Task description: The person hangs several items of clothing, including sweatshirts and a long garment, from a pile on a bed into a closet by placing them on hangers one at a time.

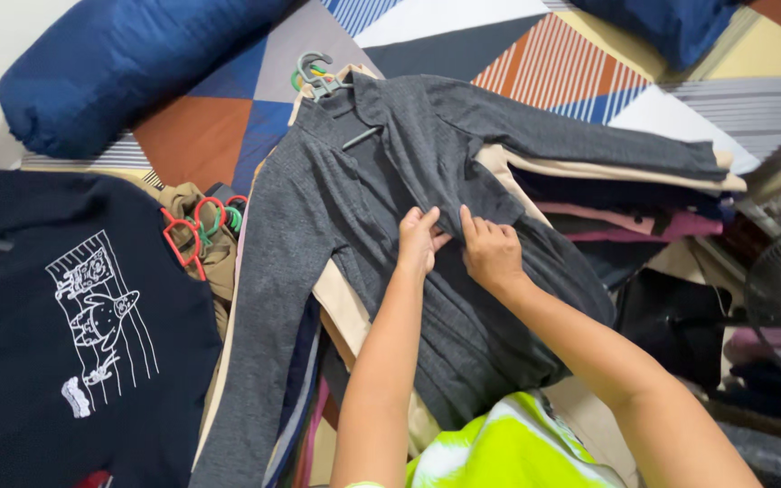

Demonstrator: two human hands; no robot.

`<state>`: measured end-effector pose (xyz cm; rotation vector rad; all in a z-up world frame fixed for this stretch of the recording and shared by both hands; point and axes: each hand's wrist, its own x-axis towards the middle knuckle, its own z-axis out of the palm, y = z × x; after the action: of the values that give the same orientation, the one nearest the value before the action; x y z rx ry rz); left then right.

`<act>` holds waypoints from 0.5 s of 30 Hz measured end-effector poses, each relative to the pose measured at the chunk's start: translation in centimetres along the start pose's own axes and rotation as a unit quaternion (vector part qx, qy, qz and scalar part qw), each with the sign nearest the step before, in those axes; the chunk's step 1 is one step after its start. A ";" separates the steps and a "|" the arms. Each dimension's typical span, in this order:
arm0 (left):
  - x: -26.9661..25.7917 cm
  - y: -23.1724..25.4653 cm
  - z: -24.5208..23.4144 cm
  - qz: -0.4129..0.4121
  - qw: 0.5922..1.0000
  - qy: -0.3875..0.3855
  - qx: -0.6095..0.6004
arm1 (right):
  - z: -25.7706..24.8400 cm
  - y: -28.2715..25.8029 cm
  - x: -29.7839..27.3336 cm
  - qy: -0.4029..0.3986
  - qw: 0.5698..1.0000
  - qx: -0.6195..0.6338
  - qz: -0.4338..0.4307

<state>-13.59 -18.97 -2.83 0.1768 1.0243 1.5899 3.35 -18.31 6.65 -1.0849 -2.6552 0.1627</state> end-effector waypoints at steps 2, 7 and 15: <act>0.0 0.6 -0.1 0.020 1.000 0.007 0.005 | 0.1 -0.2 -0.4 0.064 0.989 -0.130 -0.017; -0.6 0.9 -0.4 0.056 0.998 0.018 0.016 | -1.0 0.2 -2.9 0.160 0.967 -0.194 -0.029; -0.4 1.9 0.1 0.058 0.998 0.039 -0.003 | -2.9 1.0 -5.9 0.177 0.959 -0.219 0.011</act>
<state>-14.75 -19.14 -1.32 0.1742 1.0875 1.7166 8.90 -21.76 7.97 -1.1355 -2.4029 -0.5894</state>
